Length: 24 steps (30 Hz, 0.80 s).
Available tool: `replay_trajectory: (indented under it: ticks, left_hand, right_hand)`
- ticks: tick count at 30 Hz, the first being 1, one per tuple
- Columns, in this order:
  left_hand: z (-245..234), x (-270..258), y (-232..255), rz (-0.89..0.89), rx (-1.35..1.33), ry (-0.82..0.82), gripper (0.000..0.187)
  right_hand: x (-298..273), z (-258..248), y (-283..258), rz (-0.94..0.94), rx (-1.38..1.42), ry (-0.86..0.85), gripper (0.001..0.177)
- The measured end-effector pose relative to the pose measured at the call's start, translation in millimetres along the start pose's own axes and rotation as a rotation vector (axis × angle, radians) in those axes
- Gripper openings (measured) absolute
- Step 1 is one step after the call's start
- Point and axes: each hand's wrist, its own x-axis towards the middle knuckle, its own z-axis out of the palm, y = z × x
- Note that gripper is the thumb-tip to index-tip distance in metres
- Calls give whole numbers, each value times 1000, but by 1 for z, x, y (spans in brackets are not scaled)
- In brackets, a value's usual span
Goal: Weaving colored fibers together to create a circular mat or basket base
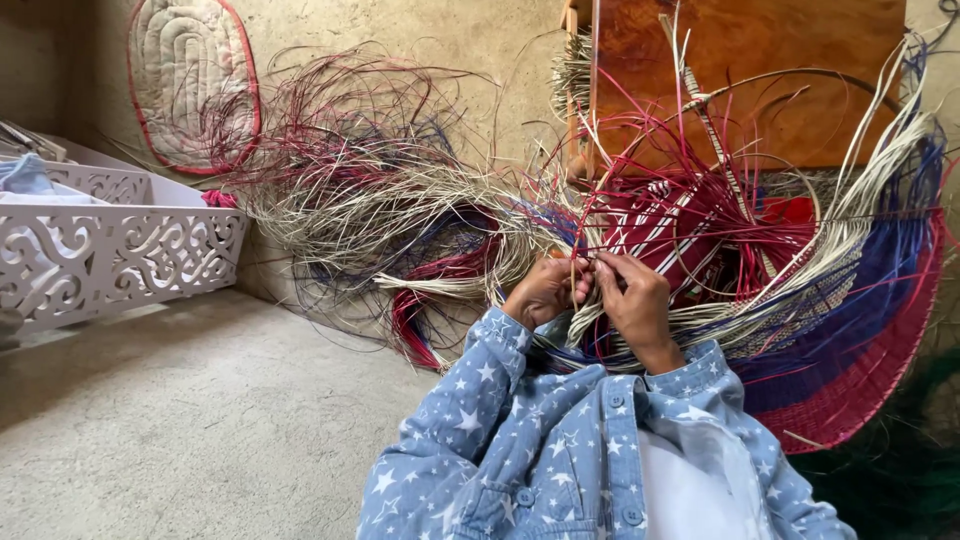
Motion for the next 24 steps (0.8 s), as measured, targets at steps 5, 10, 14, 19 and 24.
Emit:
replay_trajectory:
  ticks: [5,10,14,19,24]
  left_hand:
    - [2,-9,8,-19,15,15,15]
    - [0,-6,7,-85,-4,-17,13]
    - [1,-5,6,-89,-17,-13,13]
    - [-15,7,-1,-104,-7,-40,15]
    - [-12,-2,4,-101,21,-78,18]
  right_hand:
    - [10,-4,-5,-14,2,-140,12]
    - [-3,1,-3,-8,52,42,5]
    - [-6,-2,-12,-6,88,164,15]
    - [-7,-4,-19,-40,-117,-8,15]
    - [3,-3,-1,48,-47,-144,16]
